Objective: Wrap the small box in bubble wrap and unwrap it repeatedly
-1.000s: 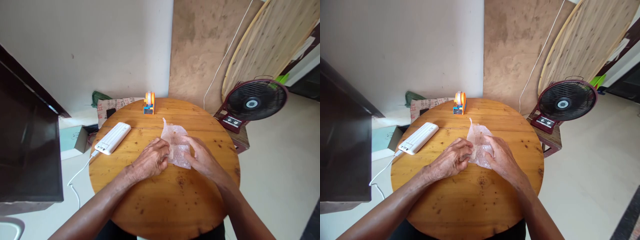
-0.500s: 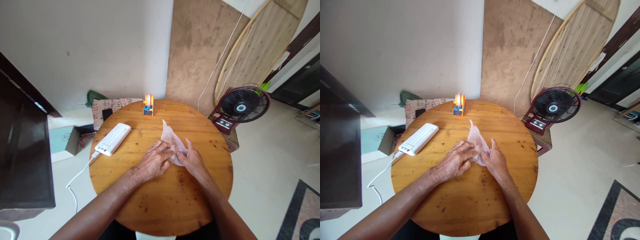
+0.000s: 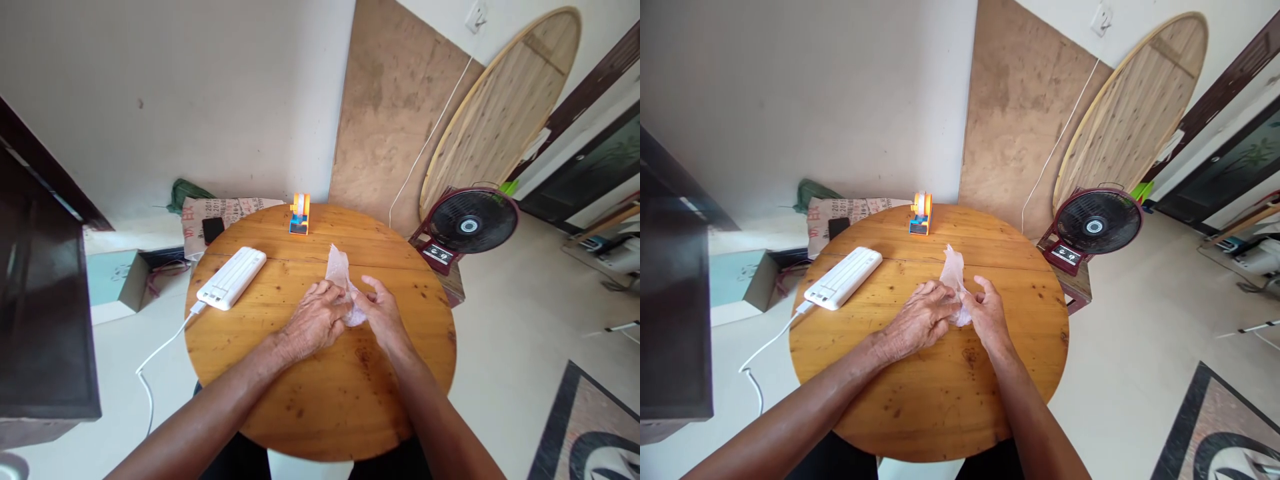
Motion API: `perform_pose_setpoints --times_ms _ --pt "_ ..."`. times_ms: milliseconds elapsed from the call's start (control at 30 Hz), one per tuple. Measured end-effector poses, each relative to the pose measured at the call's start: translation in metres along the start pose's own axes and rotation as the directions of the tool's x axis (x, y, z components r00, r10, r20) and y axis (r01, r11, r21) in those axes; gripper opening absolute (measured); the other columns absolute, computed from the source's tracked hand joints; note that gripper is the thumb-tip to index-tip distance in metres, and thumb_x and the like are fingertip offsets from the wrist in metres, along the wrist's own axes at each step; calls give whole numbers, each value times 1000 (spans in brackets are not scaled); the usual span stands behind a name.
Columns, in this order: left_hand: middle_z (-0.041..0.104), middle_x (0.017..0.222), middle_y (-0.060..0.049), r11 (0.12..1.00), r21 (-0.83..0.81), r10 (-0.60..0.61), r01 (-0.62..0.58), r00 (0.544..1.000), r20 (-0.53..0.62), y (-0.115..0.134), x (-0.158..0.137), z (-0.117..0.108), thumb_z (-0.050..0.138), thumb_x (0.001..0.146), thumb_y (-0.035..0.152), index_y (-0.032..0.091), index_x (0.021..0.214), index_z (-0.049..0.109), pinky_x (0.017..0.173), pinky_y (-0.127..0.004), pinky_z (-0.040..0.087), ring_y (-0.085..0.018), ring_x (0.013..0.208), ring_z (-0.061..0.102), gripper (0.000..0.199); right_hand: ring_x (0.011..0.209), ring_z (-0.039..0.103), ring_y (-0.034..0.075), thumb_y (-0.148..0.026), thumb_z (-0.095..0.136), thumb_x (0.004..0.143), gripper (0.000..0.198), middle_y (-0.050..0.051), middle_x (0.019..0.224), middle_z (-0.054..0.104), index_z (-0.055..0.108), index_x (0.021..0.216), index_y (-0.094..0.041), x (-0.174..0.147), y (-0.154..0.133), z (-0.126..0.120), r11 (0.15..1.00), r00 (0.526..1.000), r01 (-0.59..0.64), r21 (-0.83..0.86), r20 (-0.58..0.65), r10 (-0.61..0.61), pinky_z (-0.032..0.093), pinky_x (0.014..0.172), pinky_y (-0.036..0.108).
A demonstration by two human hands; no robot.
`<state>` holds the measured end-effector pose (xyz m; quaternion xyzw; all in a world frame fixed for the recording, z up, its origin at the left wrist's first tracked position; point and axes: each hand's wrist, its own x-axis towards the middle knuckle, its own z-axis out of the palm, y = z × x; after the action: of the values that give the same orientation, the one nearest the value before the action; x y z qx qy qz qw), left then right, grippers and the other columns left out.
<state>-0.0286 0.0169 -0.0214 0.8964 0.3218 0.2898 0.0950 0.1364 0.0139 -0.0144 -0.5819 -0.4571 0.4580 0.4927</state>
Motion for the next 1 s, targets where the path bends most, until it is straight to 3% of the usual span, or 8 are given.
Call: perform_pose_setpoints --times_ms 133,267,533,633,800,900,1000 --pt "55 109 -9 996 -90 -1 -1 1000 -21 0 0 -2 51 75 10 21 99 69 88 -38 43 -23 100 45 32 47 52 11 -39 67 73 67 -7 58 56 42 128 -11 -4 -10 3 1000 999 -14 -17 34 15 43 43 23" --pt "53 105 -9 981 -192 -14 1 997 -71 -3 0 -1 52 72 8 19 88 70 84 -33 45 -22 99 47 25 54 59 13 -41 64 74 66 2 79 67 41 128 -12 -11 -17 1 999 998 -33 20 61 32 48 48 26" --pt "59 95 -4 901 -394 -252 182 958 -133 -2 -2 1 56 67 7 20 108 51 78 -31 47 -20 91 54 43 72 65 19 -33 61 76 64 14 103 69 37 131 -10 -17 -25 -8 996 983 -79 28 171 73 49 61 30" --pt "58 94 -3 877 -429 -297 214 945 -136 -3 0 0 52 69 4 20 103 52 78 -30 48 -18 89 56 38 77 65 19 -32 58 78 59 14 107 67 39 131 -12 -18 -28 -9 998 973 -63 9 221 59 49 64 30" --pt "55 105 -6 893 -416 -253 170 955 -152 -9 1 4 55 75 7 19 82 61 84 -31 49 -18 98 57 15 77 61 15 -32 63 76 56 6 103 62 43 127 -20 -19 -15 -11 1000 975 16 6 220 -17 51 65 29" --pt "55 106 -7 935 -337 -177 110 968 -178 -12 0 8 56 79 11 19 81 66 87 -33 48 -20 103 56 13 85 61 16 -28 65 73 57 4 100 62 44 126 -23 -21 -5 -11 996 974 91 -22 208 -84 52 72 30" --pt "58 103 -8 965 -254 -114 59 972 -206 -13 -1 9 57 81 14 19 85 68 83 -34 48 -20 98 55 12 85 60 16 -25 65 73 60 3 100 62 43 129 -23 -26 1 -10 962 967 204 -182 192 -169 50 75 31"
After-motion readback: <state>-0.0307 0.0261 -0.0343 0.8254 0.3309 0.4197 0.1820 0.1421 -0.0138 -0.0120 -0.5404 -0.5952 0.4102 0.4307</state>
